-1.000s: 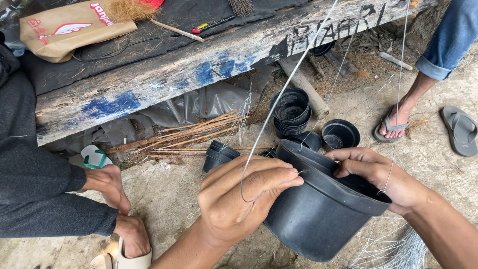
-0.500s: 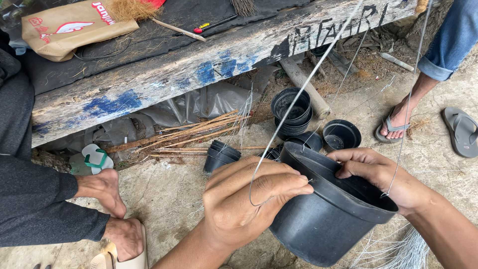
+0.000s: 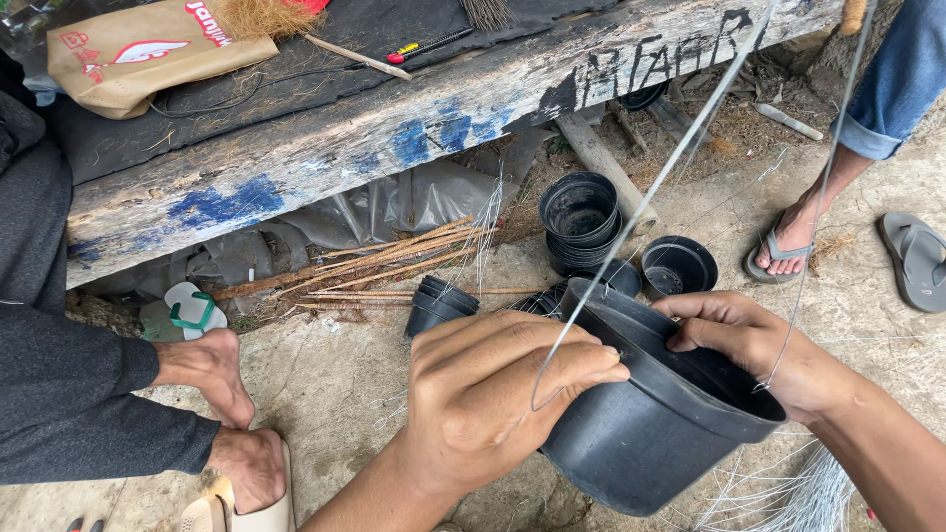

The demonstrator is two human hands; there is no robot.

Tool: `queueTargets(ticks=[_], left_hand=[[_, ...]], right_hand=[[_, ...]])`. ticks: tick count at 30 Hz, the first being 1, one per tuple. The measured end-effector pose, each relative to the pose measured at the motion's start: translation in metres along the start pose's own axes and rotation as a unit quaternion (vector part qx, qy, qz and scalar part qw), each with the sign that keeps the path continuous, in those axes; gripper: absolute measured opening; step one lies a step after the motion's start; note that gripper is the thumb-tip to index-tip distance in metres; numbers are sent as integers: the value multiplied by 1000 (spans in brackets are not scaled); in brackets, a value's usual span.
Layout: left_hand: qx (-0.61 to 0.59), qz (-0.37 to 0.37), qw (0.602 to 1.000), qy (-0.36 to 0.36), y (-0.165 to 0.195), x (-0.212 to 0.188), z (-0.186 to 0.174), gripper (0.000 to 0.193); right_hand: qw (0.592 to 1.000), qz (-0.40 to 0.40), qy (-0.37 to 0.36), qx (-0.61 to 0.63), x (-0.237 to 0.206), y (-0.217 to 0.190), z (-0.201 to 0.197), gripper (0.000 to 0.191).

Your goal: The person threads white string through holes in black plastic plant pots, ties knots to secure the string, and uses a knife to cut the string. They repeat this process for several pots, stacking the finished ones.

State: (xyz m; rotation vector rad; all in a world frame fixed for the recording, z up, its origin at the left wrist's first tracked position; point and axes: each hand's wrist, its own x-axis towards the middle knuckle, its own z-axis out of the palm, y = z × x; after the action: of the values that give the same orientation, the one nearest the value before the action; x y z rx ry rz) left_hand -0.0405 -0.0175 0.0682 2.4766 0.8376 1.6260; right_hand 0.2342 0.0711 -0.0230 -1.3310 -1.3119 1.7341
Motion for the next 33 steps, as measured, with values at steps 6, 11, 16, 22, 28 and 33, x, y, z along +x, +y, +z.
queueTargets(ticks=[6,11,16,22,28,33], left_hand=[[-16,-20,999,-34,-2,-3,-2,21],[-6,-29,999,-33,-8,-6,2,20],[-67,-77,995,-6,-24,-13,6,10],[-273,-292,916,44,-54,-31,3,8],[-385,-333,858,67,-83,-51,7,13],[-447,-339,821,106,-94,-62,13,14]], right_hand=[[997,-50,19,-58,1,-1,-3,38],[995,-51,53,-74,-4,-7,0,31],[983,-86,144,-79,-19,-20,9,35],[944,-181,222,-165,-50,-22,26,32],[894,-177,336,-237,-68,-28,46,45],[865,-228,362,-261,-73,-40,58,50]])
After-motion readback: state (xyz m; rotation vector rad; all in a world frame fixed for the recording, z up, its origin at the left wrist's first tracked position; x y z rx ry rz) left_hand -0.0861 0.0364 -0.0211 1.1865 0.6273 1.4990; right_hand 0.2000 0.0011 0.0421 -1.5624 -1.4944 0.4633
